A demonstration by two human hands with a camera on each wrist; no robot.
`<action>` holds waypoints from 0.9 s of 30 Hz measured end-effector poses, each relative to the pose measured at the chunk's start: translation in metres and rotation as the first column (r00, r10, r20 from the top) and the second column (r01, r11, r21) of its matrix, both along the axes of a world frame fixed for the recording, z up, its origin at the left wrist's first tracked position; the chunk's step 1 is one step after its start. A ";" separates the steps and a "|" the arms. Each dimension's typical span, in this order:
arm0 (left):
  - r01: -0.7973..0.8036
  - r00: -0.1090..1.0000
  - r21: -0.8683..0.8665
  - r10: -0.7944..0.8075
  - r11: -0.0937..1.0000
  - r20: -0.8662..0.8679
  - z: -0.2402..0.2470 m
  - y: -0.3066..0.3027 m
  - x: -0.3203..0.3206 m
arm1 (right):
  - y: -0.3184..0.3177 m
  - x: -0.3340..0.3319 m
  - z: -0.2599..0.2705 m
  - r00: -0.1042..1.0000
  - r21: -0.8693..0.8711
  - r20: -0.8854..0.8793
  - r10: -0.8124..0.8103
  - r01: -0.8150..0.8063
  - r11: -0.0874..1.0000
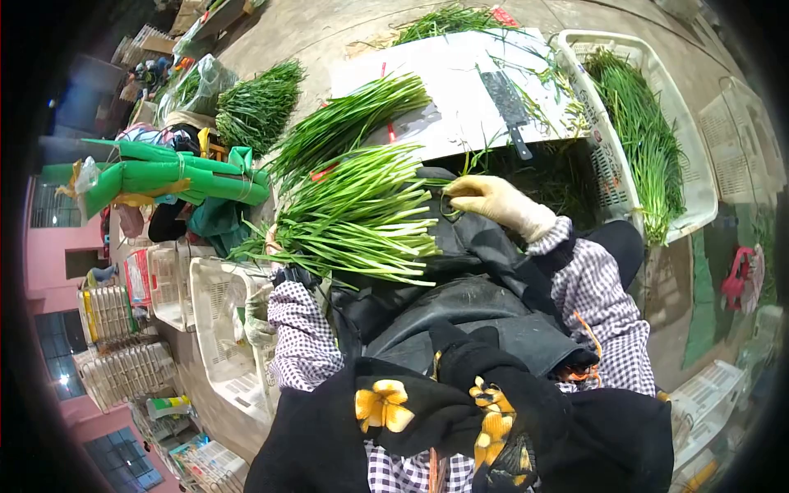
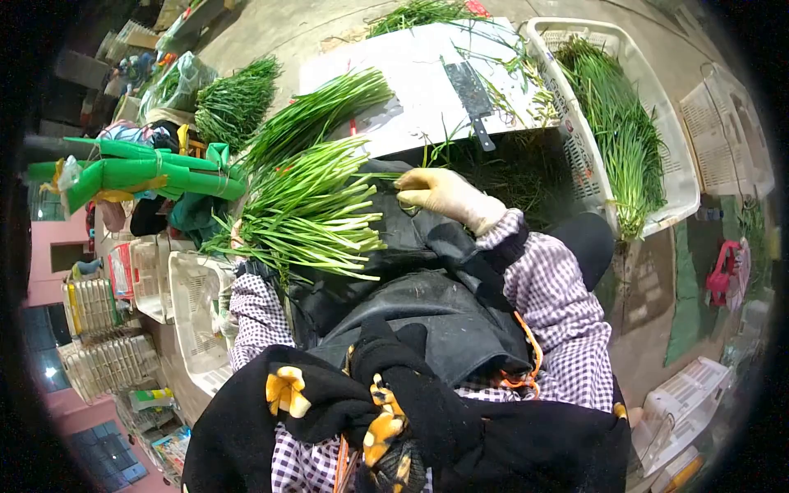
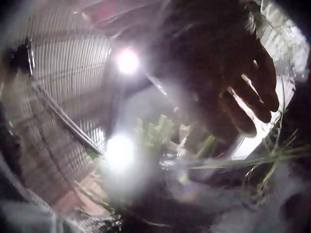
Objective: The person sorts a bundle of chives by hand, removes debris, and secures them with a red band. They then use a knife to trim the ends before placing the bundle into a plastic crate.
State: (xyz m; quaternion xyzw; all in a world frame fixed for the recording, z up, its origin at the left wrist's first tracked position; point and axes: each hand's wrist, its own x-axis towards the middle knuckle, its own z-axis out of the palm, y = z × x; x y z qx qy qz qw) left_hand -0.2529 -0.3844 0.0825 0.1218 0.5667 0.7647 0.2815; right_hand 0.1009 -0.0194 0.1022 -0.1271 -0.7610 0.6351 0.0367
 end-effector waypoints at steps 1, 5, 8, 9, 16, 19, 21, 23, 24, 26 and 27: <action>0.029 0.999 0.009 -0.029 1.000 -0.024 -0.002 -0.005 0.008 | -0.009 -0.013 -0.007 0.998 -0.295 -0.056 0.031 -0.047 0.955; 0.131 0.986 0.029 -0.127 0.991 -0.109 -0.007 -0.008 -0.008 | -0.050 -0.040 0.012 0.998 -0.714 -0.051 0.047 -0.070 0.697; 0.194 0.971 0.027 -0.188 0.981 -0.150 -0.015 -0.021 -0.019 | -0.060 -0.052 0.005 1.000 -0.682 -0.005 -0.029 0.018 0.731; 0.219 0.963 0.032 -0.211 0.975 -0.166 -0.018 -0.022 -0.024 | -0.060 -0.052 0.008 0.997 -0.669 -0.018 -0.071 0.041 0.742; 0.351 0.888 0.069 -0.309 0.934 -0.339 -0.030 -0.048 -0.025 | -0.021 -0.026 0.022 0.962 0.050 0.035 0.271 -0.273 0.961; 0.329 0.925 0.422 -0.198 0.844 -0.326 0.004 -0.030 -0.027 | 0.019 -0.006 0.015 0.973 0.339 0.185 0.141 -0.198 0.920; 0.046 0.998 0.535 -0.065 0.844 0.016 0.037 -0.022 -0.034 | 0.036 -0.004 0.024 0.989 0.420 0.111 -0.093 0.039 0.907; 0.279 0.929 0.676 -0.370 0.682 -0.011 0.094 0.013 0.001 | 0.045 -0.014 0.018 0.988 0.165 -0.026 -0.151 0.153 0.974; 0.152 0.964 0.686 -0.259 0.712 0.056 0.111 0.028 0.022 | 0.041 -0.017 0.027 0.988 0.161 -0.027 -0.154 0.156 0.975; 0.318 0.904 0.634 -0.428 0.705 0.023 0.117 0.021 0.003 | 0.026 -0.033 0.056 0.871 0.522 -0.487 -0.067 0.352 0.777; 0.349 0.885 0.665 -0.466 0.660 -0.001 0.123 0.029 0.012 | 0.021 -0.041 0.057 0.937 0.577 -0.348 -0.024 0.235 0.782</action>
